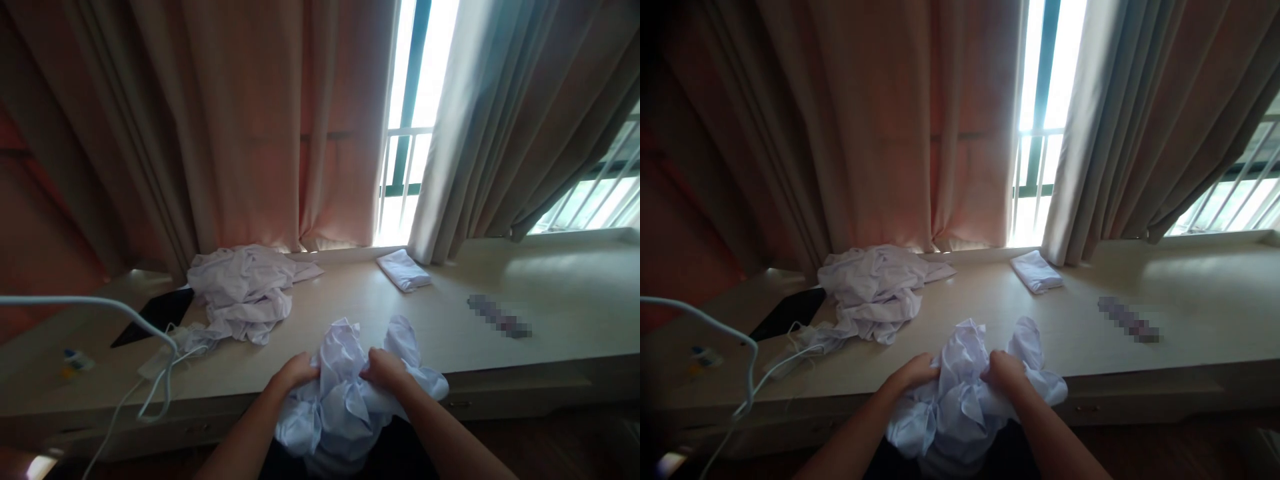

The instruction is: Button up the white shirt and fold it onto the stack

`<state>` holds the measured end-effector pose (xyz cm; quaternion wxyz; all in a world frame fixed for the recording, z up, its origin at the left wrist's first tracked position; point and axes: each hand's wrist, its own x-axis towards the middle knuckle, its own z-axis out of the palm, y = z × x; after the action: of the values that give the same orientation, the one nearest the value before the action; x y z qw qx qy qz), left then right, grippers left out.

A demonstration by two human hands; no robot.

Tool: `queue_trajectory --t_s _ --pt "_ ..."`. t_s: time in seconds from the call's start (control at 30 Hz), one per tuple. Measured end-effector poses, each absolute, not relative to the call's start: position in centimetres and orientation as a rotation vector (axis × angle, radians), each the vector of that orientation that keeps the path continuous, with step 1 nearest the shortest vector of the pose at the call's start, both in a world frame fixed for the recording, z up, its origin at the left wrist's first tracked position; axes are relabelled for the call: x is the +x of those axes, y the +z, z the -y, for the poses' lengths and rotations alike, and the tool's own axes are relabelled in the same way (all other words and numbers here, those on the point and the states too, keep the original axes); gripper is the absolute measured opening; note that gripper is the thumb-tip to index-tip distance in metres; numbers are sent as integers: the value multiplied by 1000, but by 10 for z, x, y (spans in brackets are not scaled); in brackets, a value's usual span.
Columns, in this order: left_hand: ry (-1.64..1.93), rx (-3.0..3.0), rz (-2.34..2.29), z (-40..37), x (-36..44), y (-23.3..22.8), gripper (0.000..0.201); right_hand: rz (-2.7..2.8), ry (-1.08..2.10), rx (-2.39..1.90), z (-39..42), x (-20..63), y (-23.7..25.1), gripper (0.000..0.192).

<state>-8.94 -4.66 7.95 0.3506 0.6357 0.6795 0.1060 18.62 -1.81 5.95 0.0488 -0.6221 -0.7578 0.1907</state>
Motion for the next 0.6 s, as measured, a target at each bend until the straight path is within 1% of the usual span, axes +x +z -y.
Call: queue_trajectory --t_s 0.07,0.17,0.3,0.37,0.4,0.47,0.5,0.53,0.6 --pt "292 1699 -1681 48 -90 91 31 2347 596 -1828 18 184 65 18" --pt "455 1814 -1658 44 -99 117 24 2342 580 -1676 13 184 83 15" --pt "776 1893 -1758 30 -120 178 36 2199 446 -1615 -12 192 136 16" --pt "973 1922 -1797 25 -131 217 36 2086 319 -1604 -27 200 173 23" --pt "1157 1956 -1792 24 -136 235 35 2034 259 -1595 -32 205 191 27" --pt "1456 2008 -1743 25 -148 262 39 1944 139 -1563 -36 218 223 34" --pt "1525 2013 -1736 28 -155 268 43 1907 63 -1526 -35 225 234 34" --pt "1521 2018 -1755 31 -162 268 50 1886 -26 -1473 -32 232 240 33" --pt "1379 2032 -1825 39 -176 252 62 1932 -107 -1428 -21 247 237 32"
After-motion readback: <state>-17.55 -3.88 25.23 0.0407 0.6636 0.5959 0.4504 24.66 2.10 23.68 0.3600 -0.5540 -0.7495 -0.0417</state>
